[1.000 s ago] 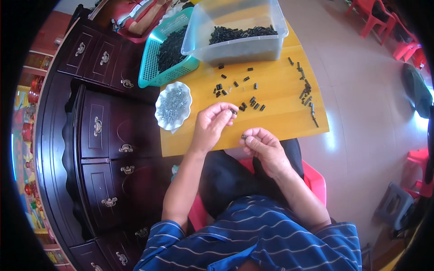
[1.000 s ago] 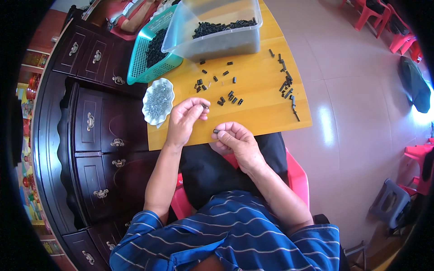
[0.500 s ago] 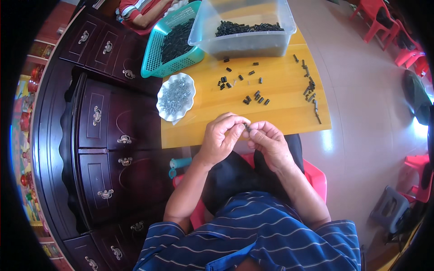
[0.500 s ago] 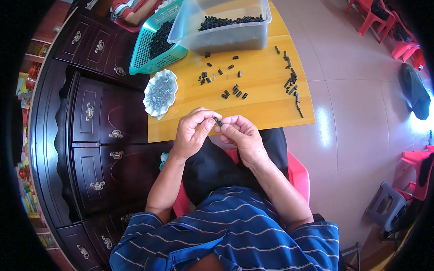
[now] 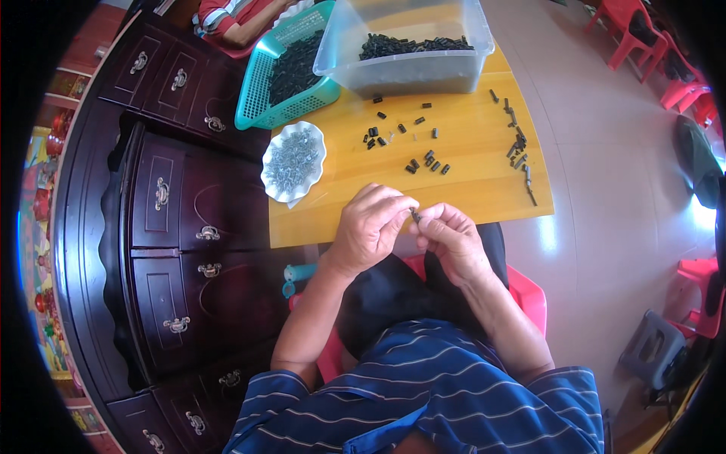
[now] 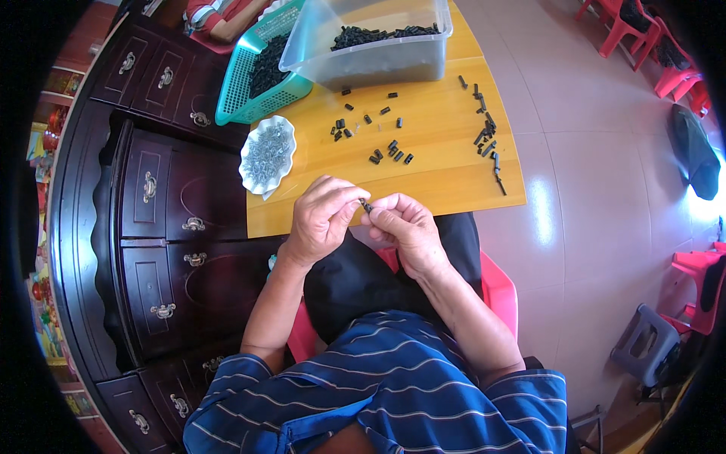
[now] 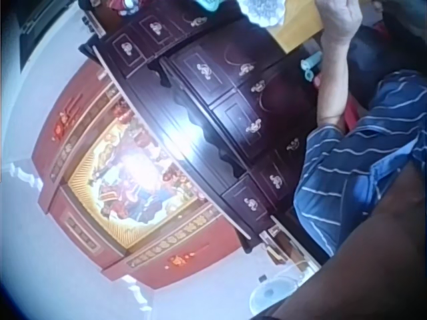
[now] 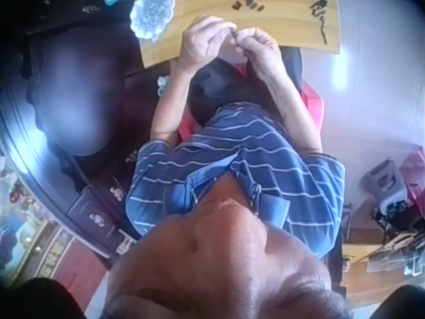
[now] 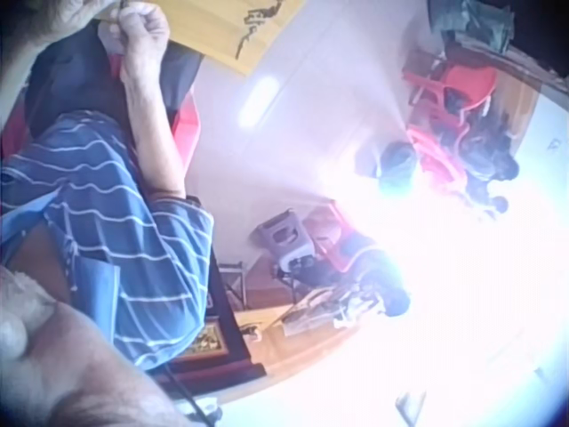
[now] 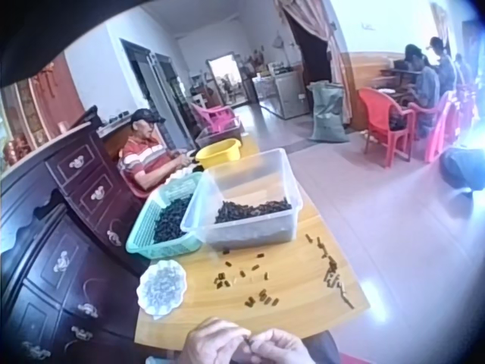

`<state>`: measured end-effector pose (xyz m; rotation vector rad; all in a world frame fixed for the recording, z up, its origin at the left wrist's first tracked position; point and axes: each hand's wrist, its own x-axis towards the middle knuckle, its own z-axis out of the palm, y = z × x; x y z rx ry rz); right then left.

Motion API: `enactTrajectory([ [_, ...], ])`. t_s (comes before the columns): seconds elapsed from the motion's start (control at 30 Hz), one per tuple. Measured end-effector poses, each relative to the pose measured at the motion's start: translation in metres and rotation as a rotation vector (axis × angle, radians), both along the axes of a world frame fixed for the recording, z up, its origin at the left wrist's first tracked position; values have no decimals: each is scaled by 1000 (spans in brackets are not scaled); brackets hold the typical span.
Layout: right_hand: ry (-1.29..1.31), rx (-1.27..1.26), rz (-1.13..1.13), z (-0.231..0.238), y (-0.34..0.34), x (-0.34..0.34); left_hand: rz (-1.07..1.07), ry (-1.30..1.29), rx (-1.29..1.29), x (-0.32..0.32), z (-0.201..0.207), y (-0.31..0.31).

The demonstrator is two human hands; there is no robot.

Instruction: The person picks up a small black plastic component and a metal pin, then presses the pin into the plastic component by hand before placing the assembly on the table.

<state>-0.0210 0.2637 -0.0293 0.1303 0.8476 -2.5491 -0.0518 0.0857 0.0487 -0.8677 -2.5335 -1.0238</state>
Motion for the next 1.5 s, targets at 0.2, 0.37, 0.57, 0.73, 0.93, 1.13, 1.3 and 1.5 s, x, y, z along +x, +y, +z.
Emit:
enactTrajectory([
  [0.2, 158, 177, -199, 9, -11, 5, -3, -51, -27, 0, 1, -2],
  [0.37, 209, 261, -265, 10, -15, 8, 40, -36, -10, 3, 2, 4],
  [0.57, 189, 237, -265, 15, -11, 5, -5, -124, -87, 1, 6, 1],
  [0.73, 190, 239, -174, 17, -5, 3, -145, -59, -192, -6, 15, -6],
  [0.93, 185, 257, -183, 11, -8, 3, -195, -11, -292, -9, 21, -5],
  [1.13, 370, 574, -350, 0, -15, 4, -190, -34, -319, -10, 16, -5],
  [1.3, 304, 462, -322, 0, -15, 6, -197, -46, -331, -9, 17, -2],
  [1.5, 143, 197, -202, 19, -9, 3, -188, -31, -325, -12, 19, -4],
])
